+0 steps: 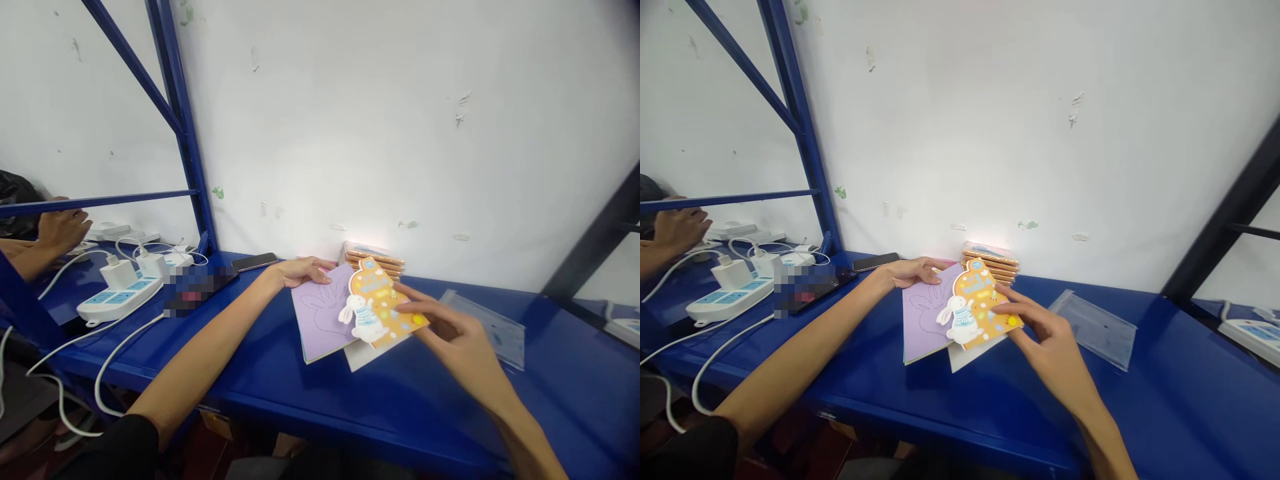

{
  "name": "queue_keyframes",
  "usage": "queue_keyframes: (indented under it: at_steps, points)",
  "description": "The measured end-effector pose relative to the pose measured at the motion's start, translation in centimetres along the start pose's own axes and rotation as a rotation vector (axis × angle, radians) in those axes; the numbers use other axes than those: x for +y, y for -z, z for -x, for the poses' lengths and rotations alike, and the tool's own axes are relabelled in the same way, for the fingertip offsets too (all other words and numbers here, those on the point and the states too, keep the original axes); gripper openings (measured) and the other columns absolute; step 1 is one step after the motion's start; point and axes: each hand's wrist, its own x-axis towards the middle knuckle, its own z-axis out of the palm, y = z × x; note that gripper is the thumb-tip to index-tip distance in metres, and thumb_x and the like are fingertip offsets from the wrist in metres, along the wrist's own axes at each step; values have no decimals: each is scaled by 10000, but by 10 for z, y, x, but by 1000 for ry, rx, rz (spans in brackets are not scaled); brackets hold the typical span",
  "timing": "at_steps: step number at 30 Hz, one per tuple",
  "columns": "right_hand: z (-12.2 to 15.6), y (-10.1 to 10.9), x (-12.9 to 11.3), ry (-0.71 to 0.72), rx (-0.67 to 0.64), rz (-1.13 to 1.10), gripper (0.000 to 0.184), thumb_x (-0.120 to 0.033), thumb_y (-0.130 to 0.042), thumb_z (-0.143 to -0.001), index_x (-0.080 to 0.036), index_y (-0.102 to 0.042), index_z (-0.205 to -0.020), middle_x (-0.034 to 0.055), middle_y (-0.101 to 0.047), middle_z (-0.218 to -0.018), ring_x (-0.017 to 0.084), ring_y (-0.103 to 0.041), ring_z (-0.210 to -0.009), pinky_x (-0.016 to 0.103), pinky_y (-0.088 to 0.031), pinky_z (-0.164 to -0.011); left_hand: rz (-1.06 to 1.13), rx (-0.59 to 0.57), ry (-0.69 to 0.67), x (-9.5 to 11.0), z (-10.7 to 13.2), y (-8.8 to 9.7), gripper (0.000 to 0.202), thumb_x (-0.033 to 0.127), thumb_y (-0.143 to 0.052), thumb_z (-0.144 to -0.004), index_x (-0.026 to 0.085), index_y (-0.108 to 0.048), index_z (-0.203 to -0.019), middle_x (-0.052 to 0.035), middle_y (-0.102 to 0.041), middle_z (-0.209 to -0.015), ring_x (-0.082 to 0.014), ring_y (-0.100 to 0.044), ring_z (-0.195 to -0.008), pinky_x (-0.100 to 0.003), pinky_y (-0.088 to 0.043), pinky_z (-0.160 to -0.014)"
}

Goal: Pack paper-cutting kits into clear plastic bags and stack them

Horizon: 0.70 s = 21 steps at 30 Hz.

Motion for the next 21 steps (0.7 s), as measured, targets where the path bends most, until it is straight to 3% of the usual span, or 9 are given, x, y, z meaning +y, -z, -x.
queue_keyframes:
  at_steps: [5,7,10,13,15,18,21]
  points:
    - [-1,-4,-13,-134,-295,-286,353,-293,-646,-870,-314,-761,-1203,33,-552,-1546,334,-481,-1438,467,-418,-1163,0,4,-16,3,-2,-10,653,165,-851,-671,122,-680,-1300,-163,-776,-1149,-331,-761,-1003,-455,-618,-879]
    - [-3,-6,-16,-166,-283,-381,367,-374,-626,-863,-294,-760,-1196,51,-578,-1523,354,-516,-1406,476,-426,-1150,-3,7,-23,3,-2,-13,626,179,-856,-672,118,-696,-1274,-167,-779,-1136,-329,-767,-974,-456,-620,-868]
    - [-4,-11,-17,-263,-125,-252,401,-488,-630,-915,-306,-697,-1266,70,-606,-1490,354,-634,-1274,476,-517,-1050,-18,8,-33,3,-4,-17,577,202,-862,-678,128,-723,-1233,-165,-777,-1140,-317,-763,-975,-442,-622,-855]
    - [-4,-17,-14,-397,-4,-120,641,-534,-738,-861,-323,-543,-1434,102,-630,-1454,337,-696,-1174,454,-585,-941,-46,-19,-53,-1,-7,-23,576,222,-869,-690,147,-729,-1244,-154,-773,-1142,-283,-759,-949,-398,-620,-822]
    - [-4,-19,-14,-501,-72,-192,752,-543,-764,-839,-291,-486,-1491,128,-707,-1339,331,-737,-1088,456,-607,-885,-59,-33,-68,-5,-9,-29,601,236,-874,-695,163,-720,-1272,-140,-778,-1106,-262,-757,-921,-369,-613,-790]
    - [-3,-18,-16,-601,-289,-323,677,-503,-800,-822,-216,-595,-1400,130,-792,-1139,328,-779,-951,463,-616,-847,-87,0,-73,-9,-12,-41,629,239,-896,-668,178,-725,-1270,-93,-786,-921,-239,-751,-836,-359,-600,-766]
    - [-3,-10,-18,-605,-284,-373,599,-466,-849,-776,-190,-675,-1279,123,-808,-1077,331,-787,-914,466,-625,-830,-77,-4,-145,-4,-12,-50,567,316,-882,-711,187,-737,-1244,-109,-787,-1004,-260,-740,-948,-384,-577,-853]
